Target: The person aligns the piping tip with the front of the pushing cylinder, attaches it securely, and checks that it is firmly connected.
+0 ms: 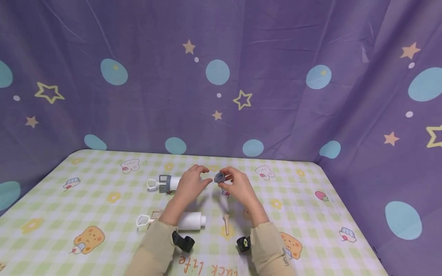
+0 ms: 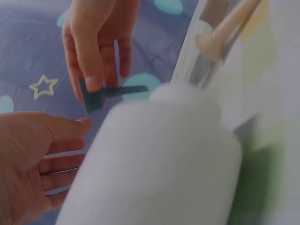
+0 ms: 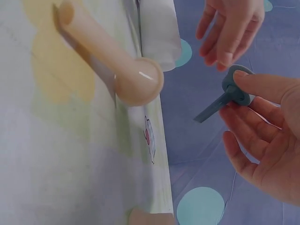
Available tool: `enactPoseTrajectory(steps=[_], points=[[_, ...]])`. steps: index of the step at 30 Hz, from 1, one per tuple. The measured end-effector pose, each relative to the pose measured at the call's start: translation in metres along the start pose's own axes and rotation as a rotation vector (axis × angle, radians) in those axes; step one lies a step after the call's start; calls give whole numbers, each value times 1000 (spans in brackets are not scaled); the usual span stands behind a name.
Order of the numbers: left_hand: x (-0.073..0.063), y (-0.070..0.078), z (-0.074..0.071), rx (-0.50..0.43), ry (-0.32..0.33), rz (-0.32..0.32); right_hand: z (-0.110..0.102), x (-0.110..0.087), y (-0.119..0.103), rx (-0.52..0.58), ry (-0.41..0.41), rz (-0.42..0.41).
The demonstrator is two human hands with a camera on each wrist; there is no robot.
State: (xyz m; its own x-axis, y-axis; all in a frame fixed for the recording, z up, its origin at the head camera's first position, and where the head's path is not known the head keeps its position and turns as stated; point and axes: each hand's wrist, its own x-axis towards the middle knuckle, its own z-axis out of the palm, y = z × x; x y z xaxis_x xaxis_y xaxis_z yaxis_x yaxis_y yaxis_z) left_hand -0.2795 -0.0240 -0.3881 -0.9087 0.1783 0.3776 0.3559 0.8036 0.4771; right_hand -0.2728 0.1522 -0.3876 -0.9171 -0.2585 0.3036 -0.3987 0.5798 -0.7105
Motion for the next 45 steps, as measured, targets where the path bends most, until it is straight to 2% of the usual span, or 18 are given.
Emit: enactPoseTrajectory(steps=[6,10,22,27,36,45], points=[[0,-12,-7,94,-28,-40,1,1,2,2,-1,21],[0,-19,-10,153,-57,-39,3,1,2,10,-1,38],[-1,-30,-9,239,-228,-75,12,2,5,21,-32,25],[-1,-33,-6,264,-278,-83,13,2,7,14,-57,36],[6,-33,-4,318,-263,-68,0,2,8,18,-33,87],[0,-33,-8,288,-121,-64,6,2,3,-4,-47,66]])
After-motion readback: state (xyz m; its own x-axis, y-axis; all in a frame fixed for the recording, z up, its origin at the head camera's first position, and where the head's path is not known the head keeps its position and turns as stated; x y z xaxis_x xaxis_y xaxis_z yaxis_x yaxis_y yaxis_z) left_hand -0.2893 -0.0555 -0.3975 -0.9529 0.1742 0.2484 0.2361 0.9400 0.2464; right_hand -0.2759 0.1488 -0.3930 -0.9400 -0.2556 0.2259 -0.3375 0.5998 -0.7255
